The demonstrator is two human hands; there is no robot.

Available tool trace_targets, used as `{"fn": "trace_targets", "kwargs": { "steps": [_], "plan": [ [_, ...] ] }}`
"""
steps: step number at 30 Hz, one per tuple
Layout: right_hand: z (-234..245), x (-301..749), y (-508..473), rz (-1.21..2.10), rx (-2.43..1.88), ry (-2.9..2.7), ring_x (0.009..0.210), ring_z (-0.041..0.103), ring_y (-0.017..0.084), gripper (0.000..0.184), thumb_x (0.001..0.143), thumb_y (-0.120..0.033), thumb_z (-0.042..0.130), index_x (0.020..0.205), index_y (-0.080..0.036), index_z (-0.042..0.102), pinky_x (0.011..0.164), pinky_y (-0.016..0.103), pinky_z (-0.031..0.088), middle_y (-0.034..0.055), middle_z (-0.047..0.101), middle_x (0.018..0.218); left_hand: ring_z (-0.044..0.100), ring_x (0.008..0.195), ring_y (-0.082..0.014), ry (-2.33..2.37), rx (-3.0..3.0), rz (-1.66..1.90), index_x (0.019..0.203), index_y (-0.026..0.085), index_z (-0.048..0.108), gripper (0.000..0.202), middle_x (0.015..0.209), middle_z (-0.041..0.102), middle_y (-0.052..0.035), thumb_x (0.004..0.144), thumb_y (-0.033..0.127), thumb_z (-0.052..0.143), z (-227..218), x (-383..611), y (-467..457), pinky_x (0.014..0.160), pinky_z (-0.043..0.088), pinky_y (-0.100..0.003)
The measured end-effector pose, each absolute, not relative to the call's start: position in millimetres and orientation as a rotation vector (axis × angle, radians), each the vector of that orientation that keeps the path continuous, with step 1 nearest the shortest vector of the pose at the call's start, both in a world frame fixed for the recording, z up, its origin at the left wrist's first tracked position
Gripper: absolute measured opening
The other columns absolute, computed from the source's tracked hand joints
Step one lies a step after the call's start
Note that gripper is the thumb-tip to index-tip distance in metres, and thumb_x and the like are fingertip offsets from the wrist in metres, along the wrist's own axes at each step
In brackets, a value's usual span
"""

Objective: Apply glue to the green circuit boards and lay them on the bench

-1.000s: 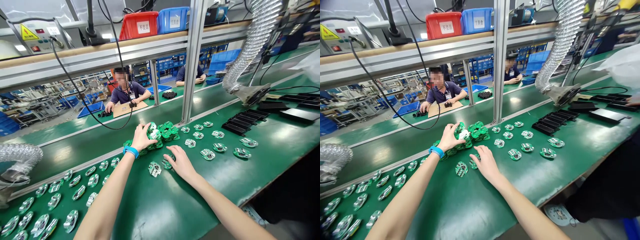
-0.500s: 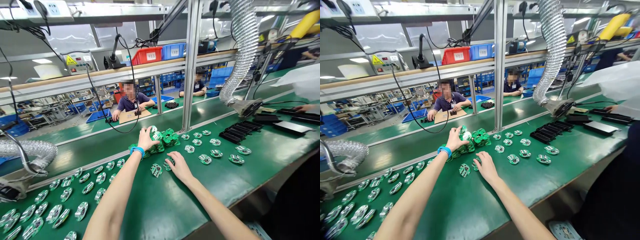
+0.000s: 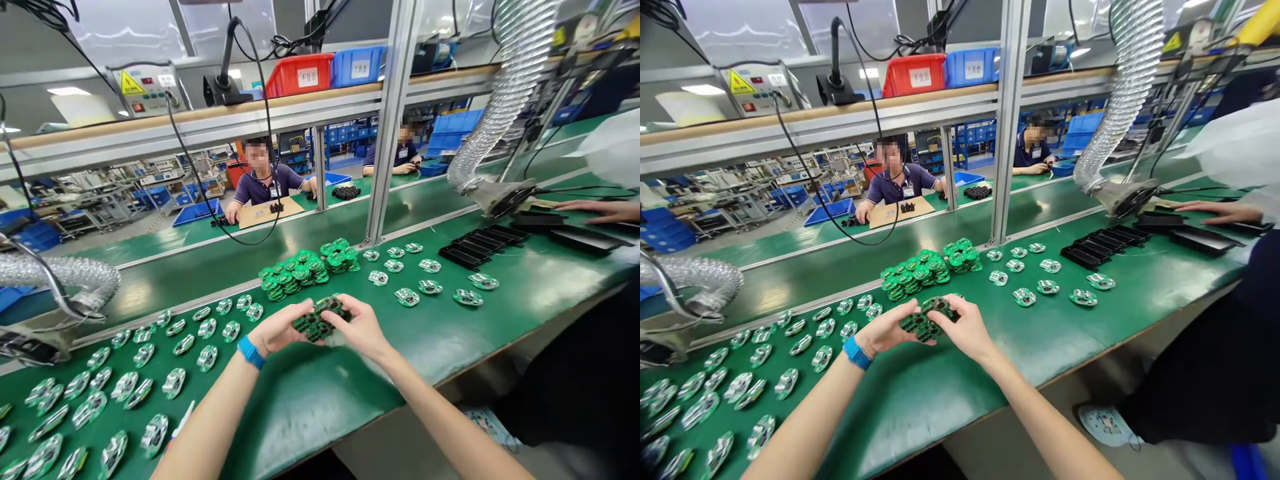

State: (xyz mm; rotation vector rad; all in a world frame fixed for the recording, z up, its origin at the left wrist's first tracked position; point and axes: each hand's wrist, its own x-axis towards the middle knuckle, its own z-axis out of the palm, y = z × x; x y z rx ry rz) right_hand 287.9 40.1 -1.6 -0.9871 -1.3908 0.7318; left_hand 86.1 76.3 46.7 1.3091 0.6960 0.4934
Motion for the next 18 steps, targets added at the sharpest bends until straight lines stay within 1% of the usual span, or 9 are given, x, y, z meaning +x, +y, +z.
{"fn": "trace_targets", "kwargs": {
  "steps": [2, 3, 5, 6, 9, 12, 14, 16, 18],
  "plan": [
    [-2, 280, 33, 0.771, -1.003, -1.292, 0.074, 0.071, 0.021, 0.032, 0.090, -0.053, 0.077, 0.089, -0.021, 0.072, 0.070, 0.031, 0.059, 0.0034, 0.076, 0.080, 0.074, 0.102, -0.0298, 0.694, 1.248, 0.573, 0.109, 0.017, 0.076, 0.072, 0.115, 0.077, -0.0162, 0.078, 0.082, 0.073, 41, 82, 63, 0.094, 0.061, -0.051],
    [-3, 277, 30, 0.787, -1.004, -1.247, 0.075, 0.072, 0.021, 0.033, 0.091, -0.054, 0.075, 0.090, -0.021, 0.071, 0.070, 0.031, 0.059, 0.0041, 0.077, 0.082, 0.074, 0.105, -0.0291, 0.716, 1.245, 0.635, 0.113, 0.018, 0.075, 0.068, 0.119, 0.077, -0.0159, 0.078, 0.076, 0.078, 38, 82, 56, 0.096, 0.060, -0.048],
    [-4, 271, 25, 0.827, -0.998, -1.195, 0.075, 0.072, 0.021, 0.036, 0.090, -0.056, 0.075, 0.088, -0.020, 0.070, 0.071, 0.032, 0.059, 0.0049, 0.077, 0.081, 0.074, 0.105, -0.0275, 0.804, 1.272, 0.823, 0.115, 0.017, 0.075, 0.058, 0.119, 0.078, -0.0142, 0.076, 0.059, 0.089, 30, 87, 43, 0.098, 0.059, -0.043],
    [-4, 269, 23, 0.854, -0.993, -1.187, 0.074, 0.072, 0.022, 0.037, 0.088, -0.056, 0.077, 0.085, -0.020, 0.070, 0.072, 0.032, 0.059, 0.0052, 0.077, 0.079, 0.075, 0.102, -0.0269, 0.855, 1.287, 0.940, 0.113, 0.017, 0.076, 0.054, 0.115, 0.080, -0.0131, 0.076, 0.054, 0.090, 25, 91, 37, 0.097, 0.059, -0.042],
    [-7, 261, 17, 0.936, -0.987, -1.176, 0.074, 0.072, 0.023, 0.038, 0.081, -0.055, 0.082, 0.080, -0.019, 0.073, 0.072, 0.034, 0.059, 0.0067, 0.078, 0.077, 0.076, 0.096, -0.0274, 0.970, 1.313, 1.187, 0.103, 0.016, 0.075, 0.040, 0.102, 0.081, -0.0112, 0.081, 0.049, 0.083, 10, 102, 23, 0.093, 0.059, -0.040],
    [-12, 254, 12, 0.952, -1.019, -1.124, 0.076, 0.073, 0.025, 0.036, 0.079, -0.053, 0.083, 0.081, -0.018, 0.075, 0.074, 0.036, 0.059, 0.0078, 0.080, 0.082, 0.076, 0.094, -0.0268, 1.097, 1.364, 1.276, 0.101, 0.018, 0.074, 0.030, 0.101, 0.081, -0.0107, 0.086, 0.044, 0.075, -4, 109, 14, 0.089, 0.058, -0.038],
    [-17, 248, 8, 0.930, -1.056, -1.079, 0.075, 0.073, 0.024, 0.035, 0.079, -0.052, 0.082, 0.080, -0.018, 0.075, 0.073, 0.035, 0.058, 0.0078, 0.080, 0.081, 0.074, 0.084, -0.0253, 1.247, 1.452, 1.316, 0.095, 0.020, 0.073, 0.024, 0.093, 0.080, -0.0095, 0.089, 0.043, 0.070, -13, 113, 9, 0.082, 0.057, -0.037],
    [-21, 244, 5, 0.905, -1.088, -1.038, 0.073, 0.071, 0.024, 0.035, 0.081, -0.052, 0.080, 0.079, -0.018, 0.076, 0.071, 0.035, 0.057, 0.0077, 0.079, 0.080, 0.070, 0.071, -0.0240, 1.406, 1.558, 1.335, 0.086, 0.021, 0.071, 0.025, 0.081, 0.076, -0.0079, 0.092, 0.045, 0.066, -20, 115, 6, 0.073, 0.054, -0.036],
    [-23, 242, 5, 0.896, -1.107, -1.009, 0.073, 0.070, 0.024, 0.036, 0.081, -0.053, 0.079, 0.080, -0.017, 0.077, 0.071, 0.035, 0.056, 0.0081, 0.080, 0.081, 0.069, 0.070, -0.0240, 1.439, 1.581, 1.353, 0.085, 0.022, 0.072, 0.026, 0.080, 0.076, -0.0078, 0.093, 0.046, 0.066, -23, 116, 7, 0.072, 0.053, -0.036]
  ]
}}
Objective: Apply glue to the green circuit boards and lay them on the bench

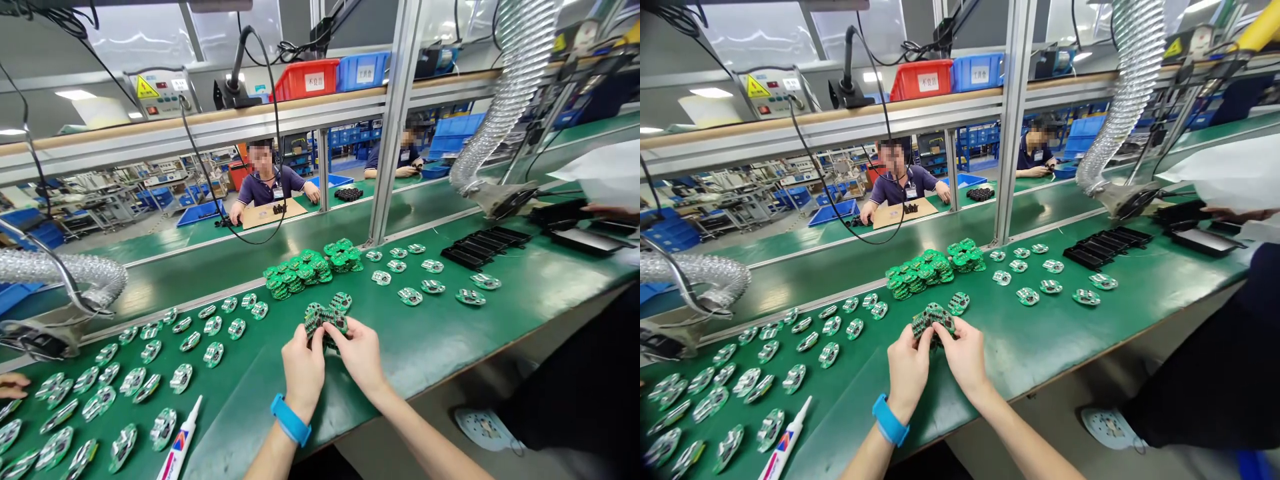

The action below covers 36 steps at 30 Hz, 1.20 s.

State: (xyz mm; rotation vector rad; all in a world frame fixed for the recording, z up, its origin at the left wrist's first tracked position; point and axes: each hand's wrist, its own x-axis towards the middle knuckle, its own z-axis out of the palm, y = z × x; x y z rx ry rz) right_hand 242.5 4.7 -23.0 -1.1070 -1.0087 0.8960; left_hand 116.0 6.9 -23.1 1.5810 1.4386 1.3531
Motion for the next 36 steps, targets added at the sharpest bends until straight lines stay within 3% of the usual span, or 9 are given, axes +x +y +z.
{"fn": "trace_targets", "kwargs": {
  "steps": [5, 11, 17, 20, 22, 26, 30, 36],
  "plan": [
    [-21, 250, 8, 0.965, -1.114, -0.974, 0.078, 0.070, 0.025, 0.042, 0.070, -0.056, 0.088, 0.080, -0.016, 0.078, 0.077, 0.037, 0.055, 0.0081, 0.080, 0.083, 0.075, 0.099, -0.0287, 1.089, 1.302, 1.296, 0.101, 0.018, 0.080, 0.033, 0.104, 0.082, -0.0115, 0.082, 0.046, 0.079, -15, 113, 16, 0.091, 0.056, -0.039],
    [-21, 250, -5, 1.133, -1.082, -0.900, 0.095, 0.073, 0.026, 0.052, 0.068, -0.058, 0.091, 0.100, -0.018, 0.080, 0.093, 0.040, 0.057, 0.0089, 0.082, 0.103, 0.073, 0.098, -0.0261, 1.020, 1.075, 1.301, 0.101, 0.016, 0.081, 0.043, 0.107, 0.082, -0.0115, 0.076, 0.050, 0.087, -8, 116, 8, 0.091, 0.056, -0.037],
    [-22, 260, -22, 1.360, -1.133, -0.896, 0.072, 0.064, 0.019, 0.051, 0.058, -0.050, 0.096, 0.093, -0.017, 0.078, 0.065, 0.031, 0.052, 0.0048, 0.078, 0.086, 0.070, 0.101, -0.0262, 1.093, 1.209, 1.211, 0.094, 0.017, 0.080, 0.039, 0.102, 0.076, -0.0096, 0.076, 0.050, 0.087, -12, 107, 1, 0.093, 0.054, -0.037],
    [-22, 267, -28, 1.405, -1.152, -1.096, 0.070, 0.061, 0.018, 0.036, 0.063, -0.040, 0.091, 0.087, -0.016, 0.078, 0.065, 0.030, 0.050, 0.0024, 0.075, 0.079, 0.069, 0.093, -0.0239, 1.164, 1.358, 1.163, 0.101, 0.019, 0.077, 0.044, 0.100, 0.073, -0.0074, 0.072, 0.049, 0.089, -4, 99, 4, 0.083, 0.055, -0.034],
    [-23, 269, -32, 1.422, -1.168, -1.243, 0.073, 0.062, 0.018, 0.025, 0.066, -0.033, 0.086, 0.082, -0.016, 0.077, 0.068, 0.030, 0.050, 0.0022, 0.075, 0.078, 0.066, 0.082, -0.0209, 1.167, 1.504, 1.035, 0.103, 0.020, 0.075, 0.040, 0.093, 0.073, -0.0049, 0.075, 0.047, 0.086, 5, 96, 6, 0.074, 0.051, -0.031],
    [-27, 268, -35, 1.449, -1.201, -1.285, 0.071, 0.064, 0.020, 0.020, 0.066, -0.030, 0.083, 0.080, -0.018, 0.076, 0.064, 0.030, 0.049, 0.0017, 0.074, 0.075, 0.062, 0.067, -0.0188, 1.187, 1.823, 0.787, 0.082, 0.023, 0.069, 0.021, 0.073, 0.069, -0.0008, 0.092, 0.042, 0.070, 11, 98, 8, 0.065, 0.042, -0.030],
    [-35, 266, -32, 1.374, -1.177, -1.292, 0.070, 0.065, 0.021, 0.020, 0.071, -0.033, 0.081, 0.082, -0.017, 0.079, 0.067, 0.031, 0.051, 0.0027, 0.075, 0.075, 0.066, 0.072, -0.0210, 1.373, 2.228, 0.751, 0.091, 0.026, 0.065, 0.012, 0.080, 0.073, -0.0007, 0.099, 0.035, 0.065, -2, 103, 10, 0.067, 0.037, -0.030],
    [-36, 265, -26, 1.254, -1.172, -1.317, 0.082, 0.070, 0.027, 0.022, 0.074, -0.036, 0.080, 0.086, -0.017, 0.080, 0.077, 0.037, 0.058, 0.0060, 0.080, 0.085, 0.071, 0.073, -0.0242, 1.542, 2.477, 0.550, 0.101, 0.026, 0.059, 0.012, 0.085, 0.077, -0.0026, 0.104, 0.038, 0.062, -12, 111, 17, 0.061, 0.030, -0.032]
  ]
}}
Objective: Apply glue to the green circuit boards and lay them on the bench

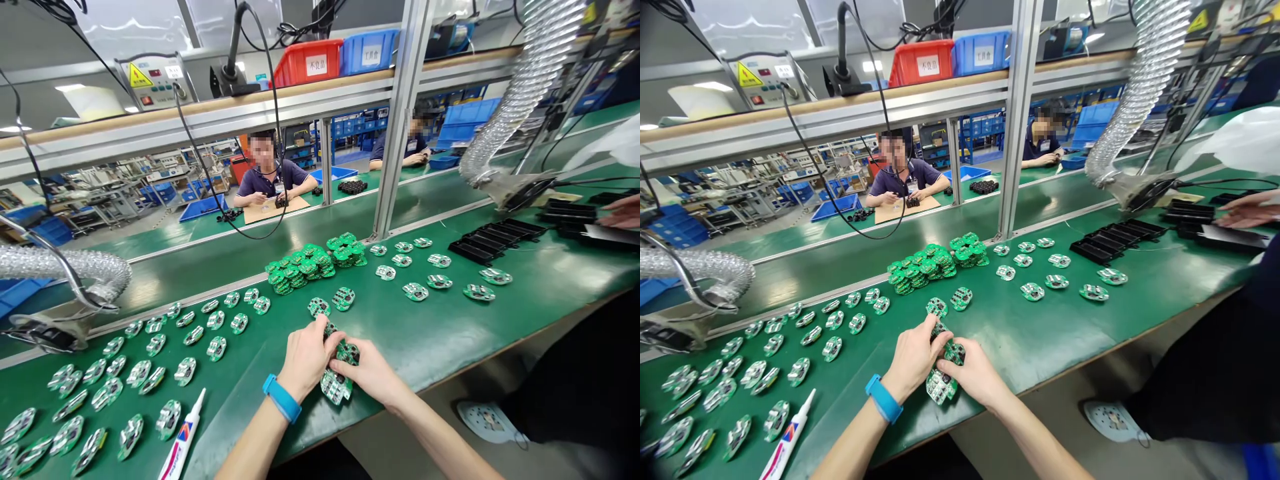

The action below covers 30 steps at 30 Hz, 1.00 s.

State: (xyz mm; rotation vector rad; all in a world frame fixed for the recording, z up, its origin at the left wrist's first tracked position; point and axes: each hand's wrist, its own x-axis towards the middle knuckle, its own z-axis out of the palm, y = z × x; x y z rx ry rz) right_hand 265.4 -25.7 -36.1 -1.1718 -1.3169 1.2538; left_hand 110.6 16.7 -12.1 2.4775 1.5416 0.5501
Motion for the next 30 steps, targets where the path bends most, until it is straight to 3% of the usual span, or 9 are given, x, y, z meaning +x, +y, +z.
{"fn": "trace_targets", "kwargs": {
  "steps": [3, 6, 9, 13, 16, 20, 25, 30],
  "plan": [
    [-32, 267, -25, 1.205, -1.177, -1.331, 0.088, 0.071, 0.028, 0.027, 0.075, -0.037, 0.080, 0.094, -0.017, 0.080, 0.079, 0.037, 0.059, 0.0071, 0.080, 0.092, 0.071, 0.072, -0.0239, 1.529, 2.522, 0.611, 0.098, 0.025, 0.058, 0.015, 0.085, 0.077, -0.0032, 0.104, 0.039, 0.063, -12, 110, 19, 0.061, 0.032, -0.032],
    [-33, 267, -27, 1.249, -1.229, -1.227, 0.075, 0.068, 0.023, 0.043, 0.076, -0.044, 0.081, 0.107, -0.016, 0.079, 0.065, 0.034, 0.058, 0.0075, 0.079, 0.096, 0.070, 0.070, -0.0221, 1.503, 2.518, 0.759, 0.093, 0.025, 0.058, 0.018, 0.081, 0.074, -0.0022, 0.103, 0.038, 0.066, -15, 106, 21, 0.062, 0.035, -0.031],
    [-39, 265, -29, 1.283, -1.245, -1.148, 0.059, 0.061, 0.017, 0.041, 0.075, -0.050, 0.081, 0.098, -0.016, 0.077, 0.055, 0.031, 0.054, 0.0039, 0.074, 0.080, 0.068, 0.069, -0.0207, 1.457, 2.544, 0.862, 0.093, 0.025, 0.059, 0.019, 0.080, 0.072, -0.0015, 0.103, 0.039, 0.066, -21, 103, 22, 0.063, 0.038, -0.030],
    [-46, 262, -30, 1.193, -1.261, -1.136, 0.054, 0.058, 0.017, 0.031, 0.077, -0.049, 0.076, 0.079, -0.018, 0.074, 0.052, 0.030, 0.052, 0.0009, 0.067, 0.065, 0.066, 0.068, -0.0197, 1.405, 2.690, 0.890, 0.090, 0.024, 0.060, 0.025, 0.078, 0.070, -0.0026, 0.106, 0.043, 0.059, -29, 106, 21, 0.062, 0.038, -0.031],
    [-47, 260, -27, 1.083, -1.276, -1.149, 0.067, 0.066, 0.022, 0.024, 0.078, -0.042, 0.073, 0.078, -0.019, 0.076, 0.067, 0.035, 0.058, 0.0036, 0.073, 0.072, 0.063, 0.065, -0.0195, 1.408, 2.795, 0.893, 0.083, 0.024, 0.059, 0.035, 0.073, 0.067, -0.0038, 0.111, 0.042, 0.047, -30, 111, 22, 0.062, 0.037, -0.032],
    [-48, 257, -22, 0.938, -1.279, -1.161, 0.095, 0.074, 0.029, 0.024, 0.081, -0.038, 0.069, 0.092, -0.020, 0.080, 0.092, 0.043, 0.059, 0.0091, 0.081, 0.095, 0.061, 0.064, -0.0197, 1.443, 2.811, 0.896, 0.082, 0.023, 0.060, 0.043, 0.072, 0.065, -0.0048, 0.112, 0.045, 0.040, -29, 120, 28, 0.061, 0.036, -0.033],
    [-55, 251, -19, 0.820, -1.286, -1.158, 0.100, 0.074, 0.028, 0.034, 0.093, -0.037, 0.055, 0.110, -0.019, 0.079, 0.096, 0.043, 0.059, 0.0117, 0.080, 0.108, 0.062, 0.066, -0.0200, 1.520, 2.814, 0.905, 0.085, 0.022, 0.062, 0.042, 0.075, 0.065, -0.0059, 0.112, 0.044, 0.039, -29, 133, 40, 0.060, 0.035, -0.033],
    [-61, 251, -15, 0.741, -1.307, -1.217, 0.099, 0.073, 0.028, 0.033, 0.092, -0.027, 0.054, 0.112, -0.021, 0.079, 0.096, 0.042, 0.058, 0.0114, 0.079, 0.107, 0.062, 0.066, -0.0216, 1.557, 2.832, 0.874, 0.086, 0.022, 0.063, 0.040, 0.076, 0.065, -0.0069, 0.112, 0.043, 0.041, -30, 142, 46, 0.059, 0.034, -0.034]
  ]
}}
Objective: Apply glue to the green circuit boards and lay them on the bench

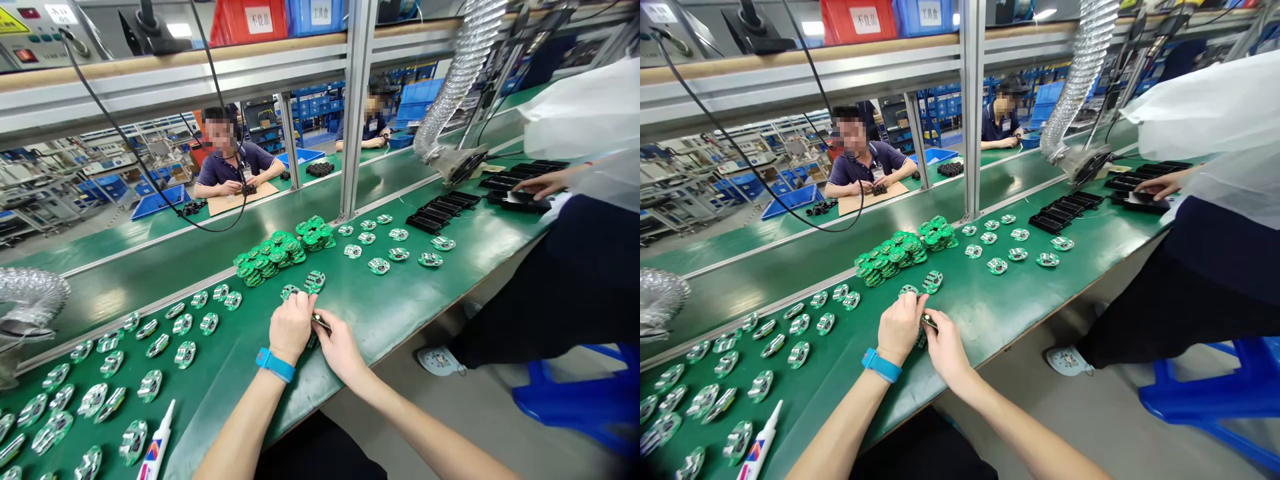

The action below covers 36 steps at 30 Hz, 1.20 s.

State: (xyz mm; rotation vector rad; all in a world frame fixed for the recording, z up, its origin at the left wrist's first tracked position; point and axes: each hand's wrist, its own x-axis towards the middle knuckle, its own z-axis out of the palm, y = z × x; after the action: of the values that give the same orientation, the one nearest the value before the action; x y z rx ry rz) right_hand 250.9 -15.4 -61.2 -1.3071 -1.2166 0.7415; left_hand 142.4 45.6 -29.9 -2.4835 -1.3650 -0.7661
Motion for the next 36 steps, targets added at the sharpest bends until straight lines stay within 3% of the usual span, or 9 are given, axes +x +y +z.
{"fn": "trace_targets", "kwargs": {
  "steps": [4, 8, 13, 18, 21, 24, 30, 33, 36],
  "plan": [
    [-65, 251, -13, 0.687, -1.359, -1.258, 0.094, 0.073, 0.027, 0.036, 0.091, -0.019, 0.051, 0.113, -0.022, 0.080, 0.092, 0.041, 0.059, 0.0113, 0.079, 0.104, 0.064, 0.068, -0.0221, -1.367, -2.489, -0.718, 0.087, 0.022, 0.062, 0.039, 0.078, 0.065, -0.0072, 0.112, 0.043, 0.041, -29, 147, 54, 0.059, 0.033, -0.034],
    [-61, 258, -10, 0.668, -1.382, -1.333, 0.096, 0.075, 0.026, 0.033, 0.096, -0.022, 0.053, 0.115, -0.022, 0.080, 0.088, 0.038, 0.060, 0.0091, 0.080, 0.106, 0.065, 0.072, -0.0217, -1.428, -2.452, -0.703, 0.091, 0.022, 0.061, 0.035, 0.082, 0.067, -0.0074, 0.112, 0.042, 0.043, -26, 142, 66, 0.059, 0.033, -0.032],
    [-50, 291, 20, 0.574, -1.390, -1.445, 0.104, 0.074, 0.026, 0.031, 0.098, -0.021, 0.056, 0.119, -0.024, 0.079, 0.097, 0.040, 0.057, 0.0094, 0.079, 0.115, 0.065, 0.070, -0.0199, -1.337, -2.548, -0.666, 0.092, 0.023, 0.061, 0.029, 0.082, 0.068, -0.0049, 0.111, 0.040, 0.046, -30, 127, 65, 0.059, 0.035, -0.031],
    [-52, 315, 51, 0.528, -1.387, -1.604, 0.105, 0.075, 0.026, 0.030, 0.090, -0.011, 0.066, 0.113, -0.022, 0.081, 0.100, 0.040, 0.056, 0.0100, 0.079, 0.115, 0.065, 0.078, -0.0220, -1.114, -2.655, -0.623, 0.084, 0.022, 0.065, 0.030, 0.084, 0.068, -0.0077, 0.108, 0.031, 0.050, -38, 123, 65, 0.068, 0.042, -0.033],
    [-58, 316, 54, 0.487, -1.389, -1.645, 0.105, 0.074, 0.028, 0.026, 0.090, -0.017, 0.074, 0.114, -0.022, 0.081, 0.099, 0.042, 0.056, 0.0102, 0.079, 0.114, 0.065, 0.094, -0.0266, -1.064, -2.641, -0.679, 0.102, 0.019, 0.071, 0.024, 0.100, 0.069, -0.0121, 0.106, 0.033, 0.052, -37, 119, 74, 0.082, 0.047, -0.038],
    [-61, 314, 52, 0.439, -1.386, -1.636, 0.103, 0.070, 0.029, 0.025, 0.093, -0.025, 0.075, 0.116, -0.024, 0.081, 0.097, 0.045, 0.056, 0.0100, 0.079, 0.107, 0.063, 0.105, -0.0287, -1.104, -2.591, -0.776, 0.126, 0.017, 0.067, 0.033, 0.114, 0.067, -0.0153, 0.105, 0.037, 0.053, -29, 116, 90, 0.092, 0.049, -0.042],
    [-57, 318, 55, 0.384, -1.364, -1.547, 0.111, 0.065, 0.029, 0.024, 0.100, -0.035, 0.069, 0.117, -0.025, 0.082, 0.102, 0.047, 0.053, 0.0113, 0.072, 0.112, 0.056, 0.127, -0.0353, -1.342, -2.463, -0.840, 0.135, 0.013, 0.063, 0.040, 0.132, 0.061, -0.0214, 0.105, 0.037, 0.053, -2, 120, 155, 0.110, 0.044, -0.050],
    [-57, 322, 57, 0.394, -1.404, -1.491, 0.102, 0.066, 0.027, 0.031, 0.104, -0.041, 0.062, 0.118, -0.021, 0.082, 0.096, 0.044, 0.055, 0.0100, 0.067, 0.102, 0.052, 0.138, -0.0411, -1.388, -2.518, -0.716, 0.138, 0.010, 0.063, 0.051, 0.142, 0.059, -0.0241, 0.096, 0.038, 0.070, 3, 121, 185, 0.119, 0.039, -0.055],
    [-61, 323, 58, 0.435, -1.443, -1.484, 0.085, 0.065, 0.023, 0.034, 0.103, -0.045, 0.062, 0.118, -0.020, 0.081, 0.083, 0.039, 0.056, 0.0056, 0.063, 0.090, 0.056, 0.136, -0.0416, -1.407, -2.579, -0.622, 0.137, 0.011, 0.065, 0.051, 0.143, 0.062, -0.0233, 0.092, 0.035, 0.074, 2, 120, 201, 0.119, 0.040, -0.056]
  ]
}}
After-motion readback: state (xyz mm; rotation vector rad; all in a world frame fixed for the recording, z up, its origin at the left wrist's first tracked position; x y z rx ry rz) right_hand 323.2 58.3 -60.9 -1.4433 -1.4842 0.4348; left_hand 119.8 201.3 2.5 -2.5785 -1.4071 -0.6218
